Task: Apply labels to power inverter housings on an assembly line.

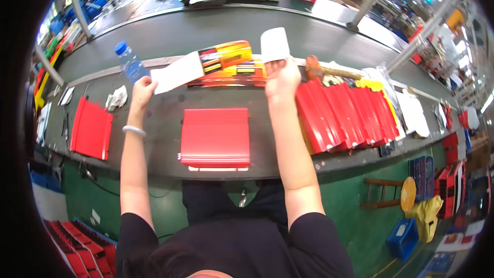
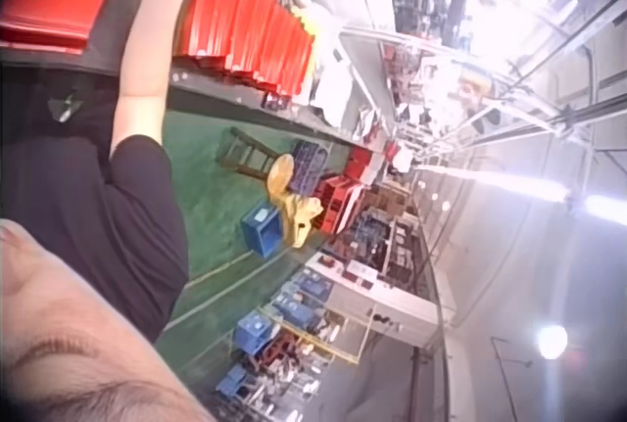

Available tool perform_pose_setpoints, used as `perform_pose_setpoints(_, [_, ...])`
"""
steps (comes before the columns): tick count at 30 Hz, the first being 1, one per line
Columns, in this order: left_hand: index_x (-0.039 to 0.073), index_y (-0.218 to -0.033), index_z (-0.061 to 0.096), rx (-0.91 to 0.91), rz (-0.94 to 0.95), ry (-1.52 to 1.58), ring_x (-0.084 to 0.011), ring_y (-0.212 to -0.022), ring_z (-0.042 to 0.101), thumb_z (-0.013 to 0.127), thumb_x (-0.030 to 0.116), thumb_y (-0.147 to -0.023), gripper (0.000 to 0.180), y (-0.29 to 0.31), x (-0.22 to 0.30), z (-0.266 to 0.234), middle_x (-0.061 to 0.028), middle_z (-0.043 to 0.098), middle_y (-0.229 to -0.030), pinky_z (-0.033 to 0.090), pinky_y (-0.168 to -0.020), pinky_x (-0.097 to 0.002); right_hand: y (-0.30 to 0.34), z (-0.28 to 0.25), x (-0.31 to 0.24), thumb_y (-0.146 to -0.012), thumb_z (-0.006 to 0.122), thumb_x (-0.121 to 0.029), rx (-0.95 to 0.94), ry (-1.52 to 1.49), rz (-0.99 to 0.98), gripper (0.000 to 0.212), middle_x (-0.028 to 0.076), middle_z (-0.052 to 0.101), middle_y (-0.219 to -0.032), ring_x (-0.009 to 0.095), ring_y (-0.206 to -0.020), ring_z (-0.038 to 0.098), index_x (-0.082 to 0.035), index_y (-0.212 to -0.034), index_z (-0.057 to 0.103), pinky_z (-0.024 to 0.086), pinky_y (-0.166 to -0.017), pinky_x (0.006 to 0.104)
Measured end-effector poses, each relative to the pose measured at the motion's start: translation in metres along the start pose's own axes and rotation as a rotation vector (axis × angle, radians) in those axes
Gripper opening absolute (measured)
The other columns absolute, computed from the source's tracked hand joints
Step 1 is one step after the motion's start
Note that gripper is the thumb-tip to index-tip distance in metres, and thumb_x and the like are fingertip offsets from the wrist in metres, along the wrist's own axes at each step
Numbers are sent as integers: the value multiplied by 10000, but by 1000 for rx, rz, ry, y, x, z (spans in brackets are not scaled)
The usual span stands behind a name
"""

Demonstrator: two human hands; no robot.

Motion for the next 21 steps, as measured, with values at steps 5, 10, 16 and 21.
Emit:
perform_pose_setpoints(5, [10,-1266,558,419,461,-551,-362,-1159,522,719,222,-810,527,63,100,-13,-203,543,-1225,401,-1006,-403,35,17,1,-1026,445,-210,-107,-38,-246,131,7,560,-948,127,-899,580,-101,-1016,516,502,-780,314])
perform_pose_setpoints(10, [32,-1319,526,-350,174,716,-164,-1145,559,552,211,-983,382,115,173,53,-61,572,-1262,407,-986,-282,100,33,21,-1036,436,-221,-347,388,-495,169,19,566,-922,83,-771,560,-61,-1054,485,483,-662,213])
perform_pose_setpoints(16, [-6,-1344,438,-417,134,1106,-200,-1130,574,490,168,-1008,382,132,177,61,-123,570,-1254,461,-951,-326,183,61,28,-839,610,-134,-777,1198,-1046,237,140,543,-1305,320,-1292,456,-44,-1058,612,321,-1057,476])
perform_pose_setpoints(21, [23,-1289,503,-266,100,981,-159,-981,630,510,119,-991,313,146,173,50,-82,627,-1124,498,-843,-285,178,36,2,-772,698,-154,-614,999,-1070,392,153,521,-1239,374,-1207,467,-47,-1120,553,356,-1024,462])
Point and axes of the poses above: each hand's wrist, its own y-axis away from the middle knuckle, its own z-axis out of the palm, x = y × z, the point moved 5 cm from there along -y, towards the middle knuckle
